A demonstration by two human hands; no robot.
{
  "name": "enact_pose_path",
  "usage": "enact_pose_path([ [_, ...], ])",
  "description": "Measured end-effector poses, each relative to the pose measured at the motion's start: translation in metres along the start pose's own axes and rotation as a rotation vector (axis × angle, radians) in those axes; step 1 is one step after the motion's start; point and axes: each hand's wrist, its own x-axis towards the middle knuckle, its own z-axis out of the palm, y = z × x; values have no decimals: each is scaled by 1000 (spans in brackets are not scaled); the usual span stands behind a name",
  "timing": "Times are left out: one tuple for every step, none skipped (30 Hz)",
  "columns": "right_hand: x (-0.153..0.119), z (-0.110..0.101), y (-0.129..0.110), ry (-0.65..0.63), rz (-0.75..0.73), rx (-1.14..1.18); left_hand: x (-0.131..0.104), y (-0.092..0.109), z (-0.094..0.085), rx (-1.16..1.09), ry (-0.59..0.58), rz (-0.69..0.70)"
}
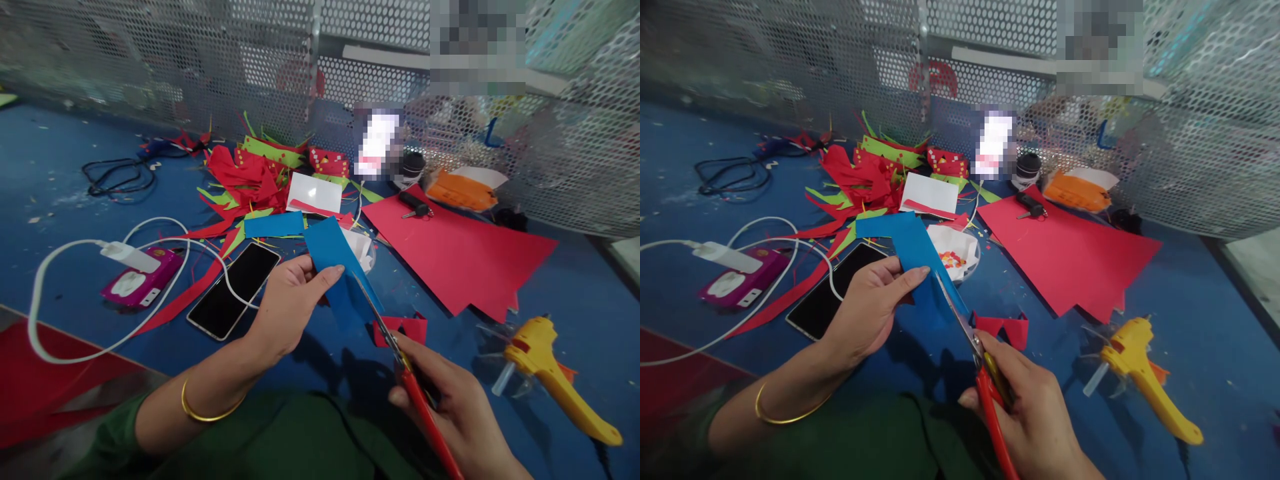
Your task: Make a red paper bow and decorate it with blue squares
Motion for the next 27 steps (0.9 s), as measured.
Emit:
enact_pose_path([
  [0, 0, 0, 7, 7, 1, -1, 0, 0, -6, -9, -17],
  [0, 0, -1, 13, 14, 0, -1, 0, 1, -6, -16, -34],
  [0, 1, -1, 18, 17, -1, -2, 0, 1, -1, -21, -50],
  [0, 1, -1, 18, 20, -2, -3, -1, 2, 10, -24, -62],
  [0, 1, 0, 14, 20, -1, -3, -1, 2, 21, -25, -71],
  [0, 1, 0, 9, 20, 0, -4, -1, 3, 31, -23, -74],
  [0, 1, 1, 5, 20, 3, -5, -2, 4, 38, -25, -74],
  [0, 2, 2, 2, 19, 5, -5, -2, 4, 41, -28, -73],
  [0, 2, 2, 1, 18, 6, -5, -2, 5, 44, -33, -74],
  [0, 2, 3, 3, 13, 6, -5, -2, 5, 48, -38, -75],
  [0, 2, 3, 8, 9, 6, -6, -2, 5, 52, -42, -75],
  [0, 2, 3, 13, 6, 7, -6, -2, 5, 54, -44, -77],
  [0, 2, 3, 15, 3, 9, -6, -2, 5, 53, -45, -80],
  [0, 2, 3, 17, 0, 13, -6, -2, 5, 50, -46, -82],
  [0, 2, 3, 15, 0, 17, -6, -2, 5, 42, -48, -85],
  [-1, 3, 3, 11, -1, 24, -6, -2, 5, 33, -52, -90],
  [-1, 3, 3, 4, 0, 31, -6, -2, 5, 26, -54, -94],
  [-1, 2, 3, -3, 3, 36, -6, -2, 5, 26, -54, -95],
  [-1, 2, 3, -9, 8, 39, -6, -2, 5, 32, -50, -94],
  [-1, 2, 3, -19, 12, 39, -6, -2, 5, 42, -44, -92],
  [-1, 2, 3, -28, 18, 37, -6, -2, 5, 52, -37, -88],
  [-1, 2, 3, -30, 26, 31, -6, -2, 5, 59, -32, -85],
  [-1, 2, 3, -30, 36, 24, -5, -2, 4, 63, -30, -81],
  [-1, 2, 2, -25, 48, 19, -5, -3, 4, 66, -32, -79],
  [-1, 2, 3, -21, 58, 16, -5, -3, 4, 68, -32, -79],
  [-2, 3, 3, -21, 66, 12, -5, -3, 4, 70, -32, -79],
  [-2, 3, 3, -19, 69, 8, -5, -3, 4, 73, -31, -82],
])
